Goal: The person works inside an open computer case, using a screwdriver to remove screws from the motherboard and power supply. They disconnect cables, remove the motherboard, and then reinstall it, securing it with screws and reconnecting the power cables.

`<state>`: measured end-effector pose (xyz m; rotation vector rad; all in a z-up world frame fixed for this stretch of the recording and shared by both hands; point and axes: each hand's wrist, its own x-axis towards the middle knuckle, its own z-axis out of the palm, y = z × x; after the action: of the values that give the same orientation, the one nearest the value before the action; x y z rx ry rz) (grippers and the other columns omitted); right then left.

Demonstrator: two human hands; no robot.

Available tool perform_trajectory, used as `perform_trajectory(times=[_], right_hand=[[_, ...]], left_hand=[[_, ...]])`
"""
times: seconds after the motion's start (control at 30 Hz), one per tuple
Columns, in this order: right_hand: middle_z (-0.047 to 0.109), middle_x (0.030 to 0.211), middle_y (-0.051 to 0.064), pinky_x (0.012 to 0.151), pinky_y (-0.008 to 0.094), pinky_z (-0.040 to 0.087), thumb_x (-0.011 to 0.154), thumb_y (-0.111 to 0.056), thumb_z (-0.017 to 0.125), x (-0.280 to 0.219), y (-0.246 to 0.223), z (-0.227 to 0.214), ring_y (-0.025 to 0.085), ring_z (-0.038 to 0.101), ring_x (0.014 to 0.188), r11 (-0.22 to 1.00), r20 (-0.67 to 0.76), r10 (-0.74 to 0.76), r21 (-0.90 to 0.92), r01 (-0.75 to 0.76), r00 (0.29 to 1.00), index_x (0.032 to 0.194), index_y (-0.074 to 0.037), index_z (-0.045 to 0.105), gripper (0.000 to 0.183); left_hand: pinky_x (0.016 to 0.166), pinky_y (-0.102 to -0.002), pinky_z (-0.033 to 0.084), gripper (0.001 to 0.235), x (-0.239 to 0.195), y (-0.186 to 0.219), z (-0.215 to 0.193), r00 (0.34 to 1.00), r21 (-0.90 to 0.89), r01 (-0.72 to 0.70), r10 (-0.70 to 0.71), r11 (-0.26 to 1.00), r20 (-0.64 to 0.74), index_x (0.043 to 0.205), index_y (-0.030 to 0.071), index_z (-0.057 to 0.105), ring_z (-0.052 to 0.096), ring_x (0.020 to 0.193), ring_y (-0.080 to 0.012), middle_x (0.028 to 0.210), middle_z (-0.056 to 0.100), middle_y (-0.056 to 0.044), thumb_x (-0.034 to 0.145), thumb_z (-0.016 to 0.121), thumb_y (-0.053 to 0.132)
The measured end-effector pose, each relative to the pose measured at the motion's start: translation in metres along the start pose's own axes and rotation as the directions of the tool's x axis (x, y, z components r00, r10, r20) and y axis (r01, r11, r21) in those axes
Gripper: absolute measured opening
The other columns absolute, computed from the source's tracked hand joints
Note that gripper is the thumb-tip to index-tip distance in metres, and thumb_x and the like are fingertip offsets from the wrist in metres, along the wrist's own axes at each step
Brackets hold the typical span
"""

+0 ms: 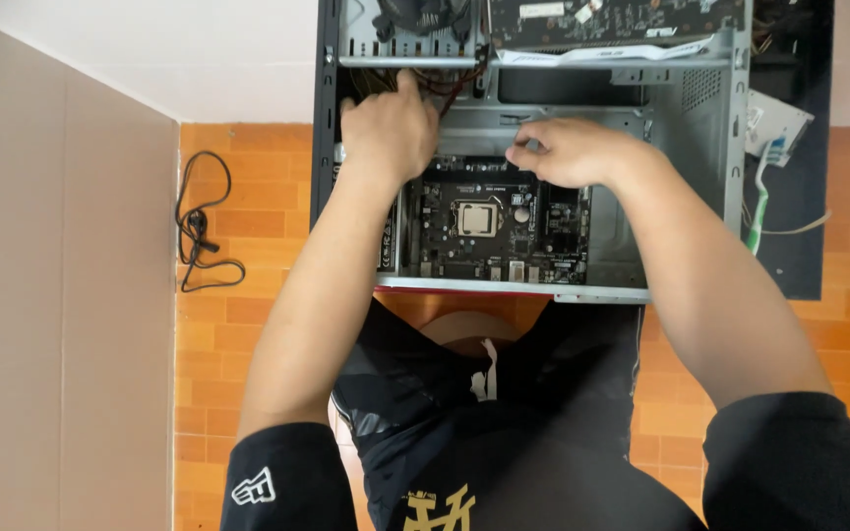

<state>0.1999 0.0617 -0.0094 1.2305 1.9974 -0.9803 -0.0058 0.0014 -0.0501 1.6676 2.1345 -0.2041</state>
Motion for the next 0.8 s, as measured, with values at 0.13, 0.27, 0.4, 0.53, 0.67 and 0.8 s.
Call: perform_trajectory(times=[0.13, 0.27, 0.4, 0.53, 0.67, 0.8], right_hand=[[0.058, 0.141, 0.008, 0.098, 0.044, 0.045, 0.104, -0.054, 0.038, 0.004, 0.002, 0.000, 0.030, 0.056, 0.122, 1.000, -0.016, -0.005, 0.011, 0.005, 1.000, 0.140, -0.019, 0.054, 0.052], [0.060, 0.138, 0.009, 0.096, 0.045, 0.046, 0.105, -0.053, 0.039, 0.005, 0.001, 0.000, 0.030, 0.058, 0.120, 1.000, -0.015, -0.014, -0.003, 0.014, 1.000, 0.138, -0.018, 0.056, 0.051], [0.059, 0.140, 0.008, 0.098, 0.045, 0.045, 0.105, -0.055, 0.038, 0.003, -0.001, 0.001, 0.029, 0.057, 0.123, 1.000, -0.007, 0.014, -0.009, -0.014, 1.000, 0.140, -0.021, 0.055, 0.052], [0.075, 0.115, 0.010, 0.097, 0.045, 0.045, 0.105, -0.055, 0.039, 0.004, 0.001, 0.001, 0.027, 0.062, 0.117, 1.000, -0.003, 0.000, 0.015, 0.000, 1.000, 0.136, -0.021, 0.057, 0.049], [0.074, 0.117, 0.009, 0.097, 0.044, 0.044, 0.105, -0.055, 0.039, 0.001, -0.001, 0.001, 0.026, 0.062, 0.118, 1.000, -0.008, 0.002, 0.008, -0.002, 1.000, 0.135, -0.022, 0.058, 0.048], [0.052, 0.150, 0.007, 0.105, 0.046, 0.043, 0.103, -0.055, 0.038, 0.007, 0.002, 0.003, 0.030, 0.052, 0.133, 1.000, -0.014, -0.010, -0.020, 0.010, 1.000, 0.144, -0.022, 0.052, 0.055]], left_hand=[[0.103, -0.057, 0.041, 0.055, 0.015, -0.001, 0.015, 0.985, 0.026, 0.061, -0.056, 0.998, -0.164, 0.120, 0.014, 0.062, 0.073, 0.092, -0.0420, 0.093, 0.077, -0.013, 0.107, 0.032, 0.058], [0.108, -0.054, 0.042, 0.077, 0.017, 0.002, 0.016, 0.973, 0.062, 0.154, -0.140, 0.986, -0.184, 0.107, 0.012, 0.072, 0.074, 0.093, -0.0336, 0.089, 0.078, -0.008, 0.104, 0.029, 0.075], [0.108, -0.057, 0.038, 0.066, 0.020, 0.002, 0.019, 0.984, 0.078, 0.133, -0.123, 0.988, -0.130, 0.140, 0.014, 0.053, 0.065, 0.115, -0.0361, 0.106, 0.076, -0.013, 0.106, 0.027, 0.064], [0.065, -0.043, 0.050, 0.045, 0.032, 0.001, 0.032, 0.983, 0.131, 0.083, -0.059, 0.988, -0.173, 0.133, 0.025, 0.055, 0.074, 0.079, -0.0333, 0.083, 0.076, -0.005, 0.108, 0.037, 0.057], [0.087, -0.051, 0.051, 0.064, -0.005, 0.008, -0.015, 0.996, 0.070, 0.076, -0.079, 0.995, 0.042, 0.153, 0.009, 0.030, 0.065, 0.108, -0.0360, 0.115, 0.069, -0.016, 0.107, 0.037, 0.053], [0.103, -0.058, 0.047, 0.056, -0.008, 0.006, -0.022, 0.988, -0.168, -0.068, 0.091, 0.983, 0.127, 0.149, 0.003, 0.019, 0.052, 0.128, -0.0429, 0.144, 0.049, -0.025, 0.100, 0.045, 0.014]])
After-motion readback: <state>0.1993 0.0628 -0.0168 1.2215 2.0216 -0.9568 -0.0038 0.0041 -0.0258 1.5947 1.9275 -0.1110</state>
